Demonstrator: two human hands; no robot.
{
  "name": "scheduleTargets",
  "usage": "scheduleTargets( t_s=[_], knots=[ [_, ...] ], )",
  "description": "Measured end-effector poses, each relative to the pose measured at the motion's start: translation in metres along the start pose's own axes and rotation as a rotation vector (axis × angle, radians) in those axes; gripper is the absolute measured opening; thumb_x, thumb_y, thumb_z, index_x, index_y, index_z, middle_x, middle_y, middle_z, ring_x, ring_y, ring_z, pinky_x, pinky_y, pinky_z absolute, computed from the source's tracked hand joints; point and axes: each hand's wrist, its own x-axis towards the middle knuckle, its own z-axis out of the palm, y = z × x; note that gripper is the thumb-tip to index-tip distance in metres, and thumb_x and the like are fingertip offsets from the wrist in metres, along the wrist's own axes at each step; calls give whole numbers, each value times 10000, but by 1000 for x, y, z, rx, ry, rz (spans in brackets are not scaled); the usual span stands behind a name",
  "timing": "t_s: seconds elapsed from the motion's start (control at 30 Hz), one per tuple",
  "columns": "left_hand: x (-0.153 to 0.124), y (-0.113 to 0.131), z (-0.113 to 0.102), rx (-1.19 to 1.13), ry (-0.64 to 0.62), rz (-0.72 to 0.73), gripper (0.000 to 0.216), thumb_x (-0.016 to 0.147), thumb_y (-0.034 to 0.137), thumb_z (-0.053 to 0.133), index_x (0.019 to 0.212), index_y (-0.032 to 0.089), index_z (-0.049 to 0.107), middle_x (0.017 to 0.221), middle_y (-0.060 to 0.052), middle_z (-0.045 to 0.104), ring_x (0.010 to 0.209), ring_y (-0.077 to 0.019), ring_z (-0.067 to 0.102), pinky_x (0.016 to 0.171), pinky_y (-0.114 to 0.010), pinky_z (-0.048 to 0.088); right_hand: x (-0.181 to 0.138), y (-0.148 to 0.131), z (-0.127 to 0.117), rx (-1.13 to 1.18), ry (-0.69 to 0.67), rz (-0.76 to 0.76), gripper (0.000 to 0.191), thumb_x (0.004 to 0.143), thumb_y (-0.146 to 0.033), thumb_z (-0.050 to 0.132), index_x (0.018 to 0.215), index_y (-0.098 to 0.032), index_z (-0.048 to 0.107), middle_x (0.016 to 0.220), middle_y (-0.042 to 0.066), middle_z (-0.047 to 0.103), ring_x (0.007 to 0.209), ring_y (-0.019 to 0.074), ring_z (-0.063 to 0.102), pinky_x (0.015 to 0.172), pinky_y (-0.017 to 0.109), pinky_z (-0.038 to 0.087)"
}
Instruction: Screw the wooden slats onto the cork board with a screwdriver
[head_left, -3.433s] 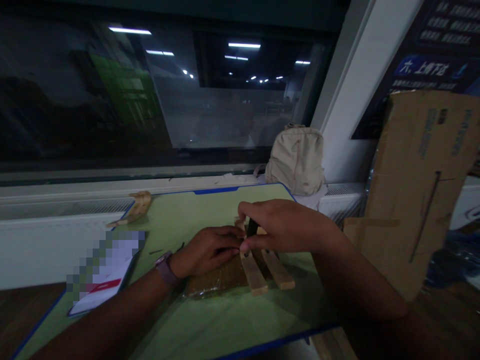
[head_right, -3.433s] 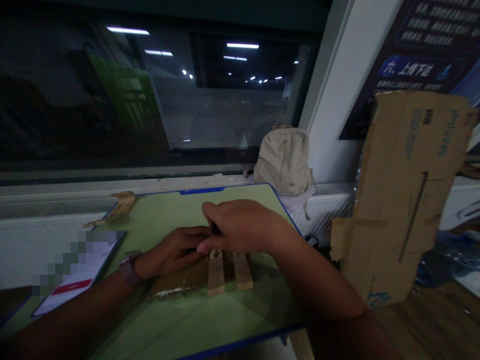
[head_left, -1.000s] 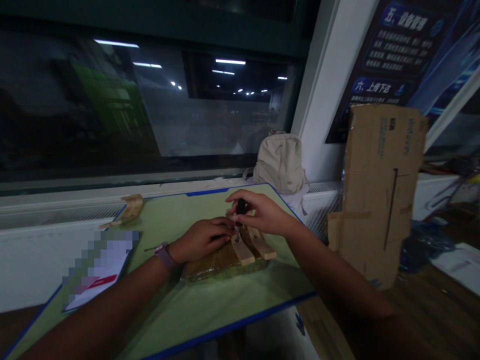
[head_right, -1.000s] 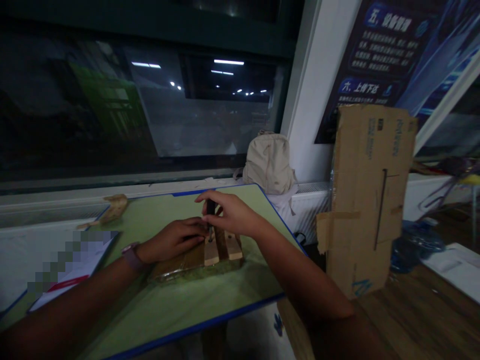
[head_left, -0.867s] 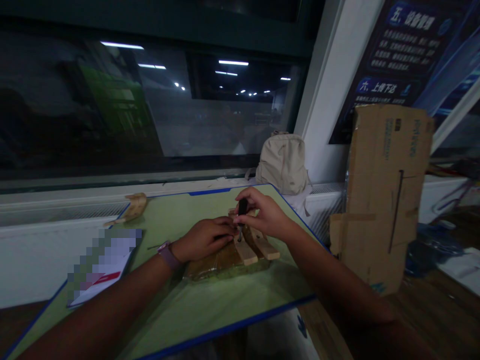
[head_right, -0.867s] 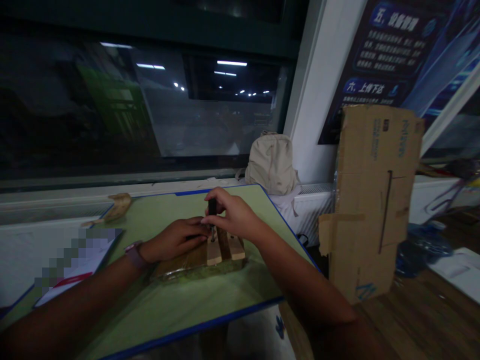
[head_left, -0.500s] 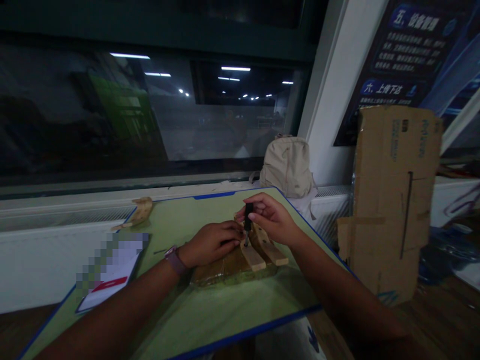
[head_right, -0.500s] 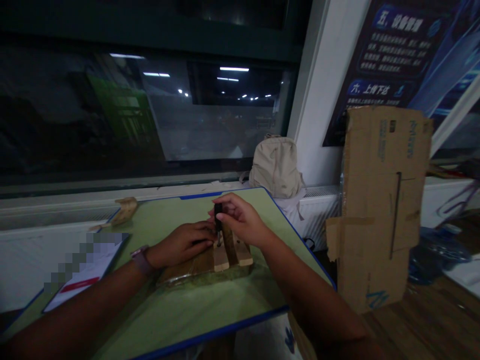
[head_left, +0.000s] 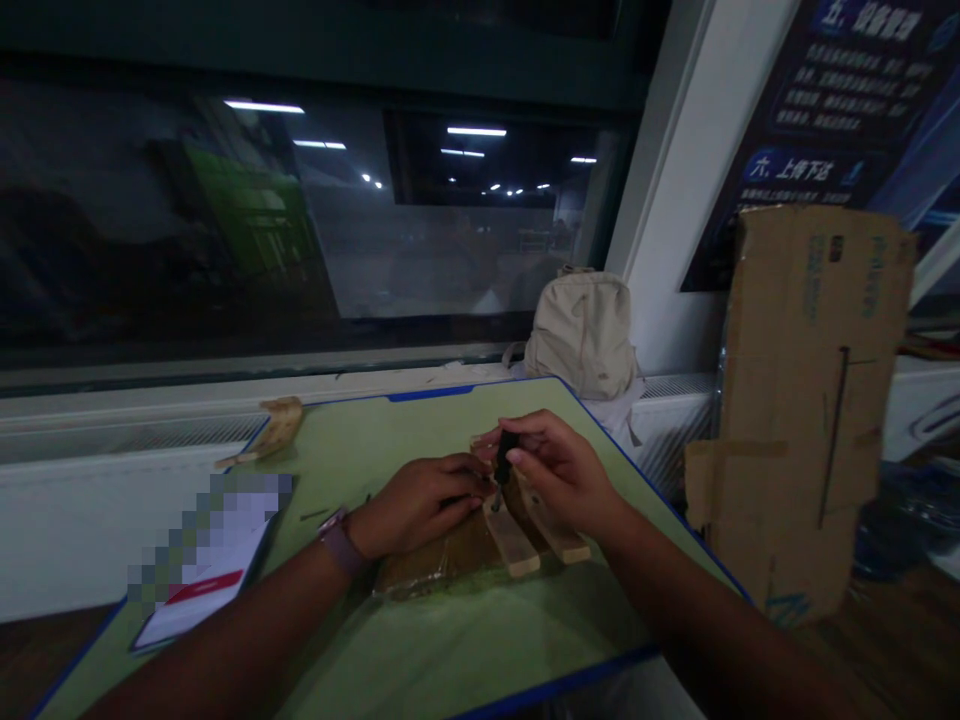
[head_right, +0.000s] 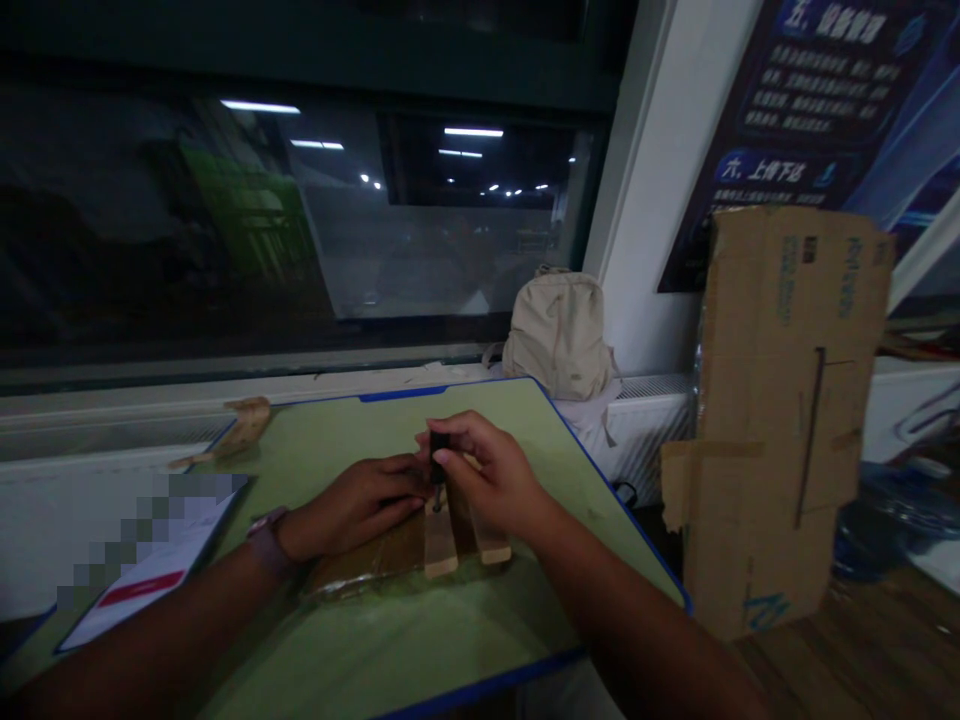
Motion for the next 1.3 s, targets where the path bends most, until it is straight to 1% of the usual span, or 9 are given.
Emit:
scheduleTargets(
  t_s=[0.23, 0.37, 0.5, 0.6, 0.7, 0.83, 0.93, 1.1, 1.3],
  knots=[
    [0, 3, -1, -2, 9, -17, 214, 972, 176, 502, 1122, 225, 647, 1194, -48, 628, 1061, -194, 626, 891, -271, 474, 6, -7, -5, -305, 53, -271, 201, 847, -285, 697, 1034, -249, 631, 863, 34, 651, 824, 178, 623, 734, 326, 516],
    [0, 5, -1, -32, -11, -38, 194, 971, 177, 498, 1082, 213, 653, 1185, -50, 633, 1050, -189, 630, 888, -260, 476, 5, -8, -9, -159, -77, -87, 273, 944, -243, 547, 1217, -261, 563, 1175, 93, 640, 1131, 211, 606, 949, 405, 490],
    [1, 5, -2, -4, -15, -44, 175, 969, 193, 504, 1028, 202, 668, 1173, -55, 643, 1035, -197, 639, 882, -264, 483, 3, -2, -6, -12, -70, 63, 219, 929, -238, 584, 1142, -266, 542, 1032, 54, 680, 947, 172, 678, 808, 327, 545],
    [2, 4, -2, 11, 4, -22, 191, 972, 204, 500, 1045, 204, 677, 1175, -55, 650, 1028, -202, 647, 881, -275, 489, 4, 3, -5, -133, 57, -42, 250, 835, -261, 715, 1031, -265, 560, 877, 8, 634, 808, 151, 640, 711, 277, 521],
    [1, 1, -1, 0, 18, -7, 207, 977, 214, 495, 1079, 206, 675, 1192, -59, 647, 1042, -201, 644, 884, -277, 492, 5, 4, -9, -204, 26, -139, 289, 835, -271, 716, 1082, -278, 566, 920, 21, 615, 877, 168, 617, 756, 304, 507],
    [0, -1, 0, -28, 16, 11, 208, 982, 221, 494, 1085, 206, 674, 1216, -62, 634, 1087, -198, 626, 920, -283, 482, 5, 1, -12, 6, -76, -65, 181, 950, -263, 557, 1128, -268, 527, 1119, 76, 635, 1015, 186, 645, 876, 389, 514],
    [-1, -2, 0, -43, 24, 24, 209, 978, 211, 494, 1088, 202, 671, 1207, -68, 633, 1084, -195, 624, 914, -285, 483, 5, 0, -10, 116, -115, 5, 179, 948, -231, 564, 1107, -271, 490, 1001, 45, 679, 919, 170, 684, 806, 359, 539],
    [0, -5, 1, -43, 28, 43, 220, 979, 207, 484, 1103, 207, 665, 1235, -74, 619, 1106, -206, 611, 920, -303, 481, 7, 5, -12, -54, -2, -87, 293, 818, -254, 737, 1010, -260, 516, 852, -12, 595, 740, 129, 617, 658, 260, 507],
    [1, -4, 0, -29, 11, 56, 223, 988, 212, 471, 1098, 211, 665, 1224, -70, 621, 1110, -205, 606, 932, -313, 479, 9, -2, -16, -42, -106, -59, 213, 921, -348, 597, 1091, -243, 525, 1067, 67, 626, 988, 177, 645, 851, 370, 530]
  ],
)
